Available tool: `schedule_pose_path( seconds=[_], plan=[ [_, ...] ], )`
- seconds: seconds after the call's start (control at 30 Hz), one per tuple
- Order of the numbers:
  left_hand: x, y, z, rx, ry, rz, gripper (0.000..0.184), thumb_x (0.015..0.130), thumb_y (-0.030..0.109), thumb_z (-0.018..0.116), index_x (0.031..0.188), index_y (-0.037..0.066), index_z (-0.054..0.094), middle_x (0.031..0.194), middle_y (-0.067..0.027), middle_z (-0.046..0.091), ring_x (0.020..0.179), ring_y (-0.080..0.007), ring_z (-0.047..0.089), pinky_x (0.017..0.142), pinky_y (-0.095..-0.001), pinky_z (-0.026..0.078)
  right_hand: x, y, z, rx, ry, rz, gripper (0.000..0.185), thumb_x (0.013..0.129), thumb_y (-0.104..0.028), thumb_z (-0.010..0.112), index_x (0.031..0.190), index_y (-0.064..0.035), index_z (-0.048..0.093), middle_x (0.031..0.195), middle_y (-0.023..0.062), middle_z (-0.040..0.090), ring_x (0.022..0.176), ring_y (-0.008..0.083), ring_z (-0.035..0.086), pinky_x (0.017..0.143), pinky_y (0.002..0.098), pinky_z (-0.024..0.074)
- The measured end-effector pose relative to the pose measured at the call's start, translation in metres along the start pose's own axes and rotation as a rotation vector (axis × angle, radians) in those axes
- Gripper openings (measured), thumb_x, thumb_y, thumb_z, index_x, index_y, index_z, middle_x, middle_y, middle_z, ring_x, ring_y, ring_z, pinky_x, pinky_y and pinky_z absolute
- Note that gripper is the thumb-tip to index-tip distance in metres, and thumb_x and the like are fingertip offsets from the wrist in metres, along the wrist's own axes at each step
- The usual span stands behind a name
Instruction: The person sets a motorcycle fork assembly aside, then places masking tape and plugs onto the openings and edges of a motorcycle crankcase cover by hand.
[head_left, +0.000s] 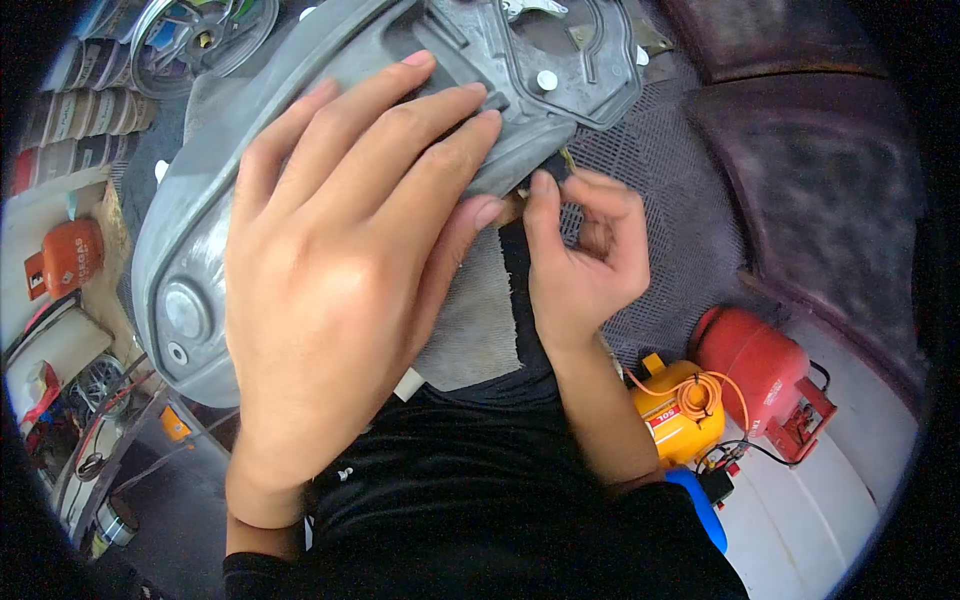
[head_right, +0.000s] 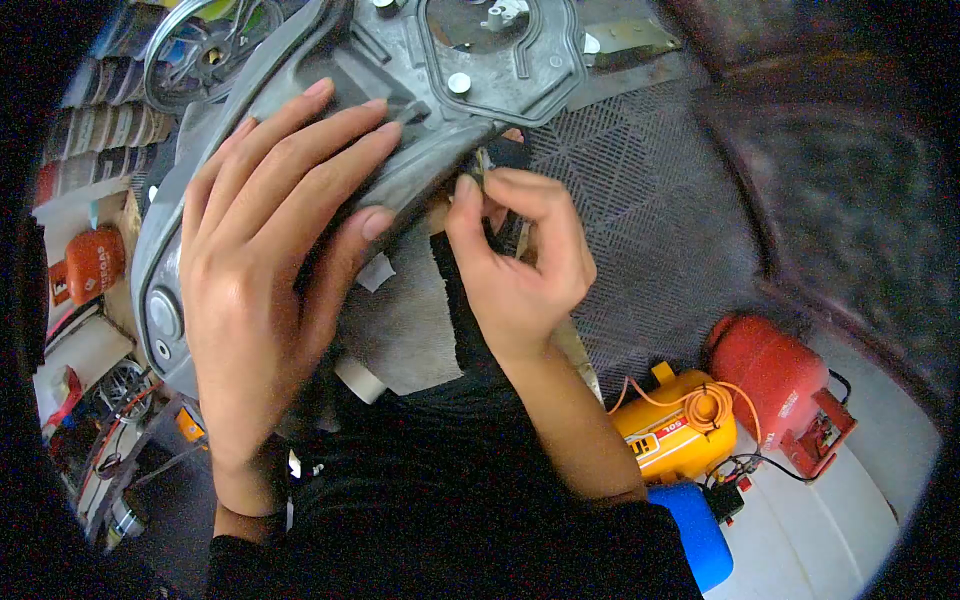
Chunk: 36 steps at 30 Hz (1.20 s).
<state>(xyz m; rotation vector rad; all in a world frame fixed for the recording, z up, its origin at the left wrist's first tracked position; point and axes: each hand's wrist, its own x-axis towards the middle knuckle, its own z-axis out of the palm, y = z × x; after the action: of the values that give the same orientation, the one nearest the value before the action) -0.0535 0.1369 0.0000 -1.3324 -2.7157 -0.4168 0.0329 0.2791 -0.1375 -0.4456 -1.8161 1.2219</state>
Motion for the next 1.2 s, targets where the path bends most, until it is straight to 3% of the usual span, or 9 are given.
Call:
schedule_pose_path(
  seconds=[0.13,0.23,0.3,0.37,0.57,0.83,0.93,1.03,1.2],
  plan=[
    [0.001,-0.002,0.003,0.005,0.007,0.006,0.037,0.095,0.018,0.076,0.131,0.01,0.077,0.14,-0.0058,0.073,0.143,-0.0293,0.06,0.121,-0.0474,0.04,-0.003,-0.005,-0.003,-0.028,-0.071,0.133,0.022,0.084,0.007,0.086,0.097,0.0006,0.07,0.095,0.0128,0.077,0.076,0.0173,0.071,0.067,0.0297,0.0572],
    [0.002,-0.001,0.001,0.015,0.006,-0.001,0.037,0.095,0.018,0.075,0.132,0.01,0.077,0.14,-0.0058,0.073,0.143,-0.0295,0.06,0.121,-0.0473,0.04,-0.005,-0.005,-0.004,-0.066,-0.139,0.107,0.022,0.084,0.007,0.087,0.097,0.0004,0.07,0.094,0.0133,0.077,0.077,0.0187,0.072,0.067,0.0299,0.0576],
    [0.001,-0.001,0.0,0.012,-0.006,0.002,0.037,0.095,0.018,0.076,0.131,0.009,0.077,0.139,-0.0058,0.074,0.142,-0.0296,0.06,0.121,-0.0467,0.04,-0.004,-0.003,-0.001,0.013,0.026,-0.003,0.022,0.083,0.007,0.087,0.096,0.0005,0.071,0.094,0.0134,0.077,0.078,0.02,0.073,0.069,0.0307,0.0583],
    [0.0,-0.001,0.0,0.009,-0.018,0.008,0.037,0.095,0.018,0.076,0.131,0.01,0.078,0.139,-0.0058,0.074,0.141,-0.0295,0.061,0.12,-0.0464,0.041,0.0,-0.004,-0.001,-0.007,0.024,0.057,0.021,0.082,0.008,0.086,0.096,0.0009,0.071,0.094,0.0136,0.077,0.081,0.0204,0.074,0.071,0.0316,0.059],
    [0.002,-0.002,-0.001,0.031,-0.002,0.001,0.037,0.096,0.018,0.076,0.131,0.01,0.078,0.139,-0.0059,0.073,0.142,-0.0294,0.061,0.12,-0.0469,0.041,-0.006,-0.004,-0.011,-0.02,-0.12,0.124,0.02,0.083,0.007,0.086,0.098,0.0015,0.074,0.096,0.0153,0.077,0.082,0.0219,0.074,0.073,0.0324,0.0593],
    [0.004,-0.003,-0.002,-0.009,-0.006,0.004,0.036,0.096,0.019,0.076,0.131,0.01,0.078,0.139,-0.0065,0.073,0.142,-0.0297,0.06,0.121,-0.0474,0.04,0.01,-0.008,-0.027,-0.154,-0.219,0.043,0.015,0.087,0.006,0.084,0.099,0.0031,0.075,0.098,0.0148,0.079,0.09,0.0236,0.077,0.082,0.0331,0.0597],
    [0.003,-0.003,-0.002,-0.006,0.008,0.016,0.035,0.096,0.018,0.075,0.131,0.009,0.078,0.139,-0.007,0.074,0.142,-0.0299,0.06,0.12,-0.0474,0.04,0.011,-0.009,-0.03,-0.078,-0.091,0.102,0.015,0.087,0.006,0.084,0.1,0.0028,0.076,0.098,0.0152,0.079,0.088,0.0234,0.077,0.083,0.033,0.0594],
    [0.002,-0.003,0.0,-0.005,0.007,0.025,0.035,0.097,0.018,0.075,0.13,0.009,0.078,0.139,-0.0068,0.074,0.142,-0.0301,0.06,0.12,-0.0469,0.041,0.027,-0.019,-0.027,-0.107,-0.191,0.025,0.015,0.089,0.007,0.083,0.102,0.0028,0.078,0.098,0.0144,0.08,0.088,0.0227,0.077,0.083,0.0323,0.0595],
    [0.005,-0.002,-0.003,-0.005,0.005,0.017,0.035,0.096,0.016,0.075,0.13,0.009,0.078,0.138,-0.0069,0.074,0.141,-0.0309,0.061,0.118,-0.0455,0.041,0.005,-0.005,-0.037,-0.143,-0.132,0.184,0.013,0.089,0.005,0.083,0.1,0.003,0.077,0.095,0.0129,0.079,0.084,0.0216,0.076,0.08,0.0318,0.0596]
  ],
)
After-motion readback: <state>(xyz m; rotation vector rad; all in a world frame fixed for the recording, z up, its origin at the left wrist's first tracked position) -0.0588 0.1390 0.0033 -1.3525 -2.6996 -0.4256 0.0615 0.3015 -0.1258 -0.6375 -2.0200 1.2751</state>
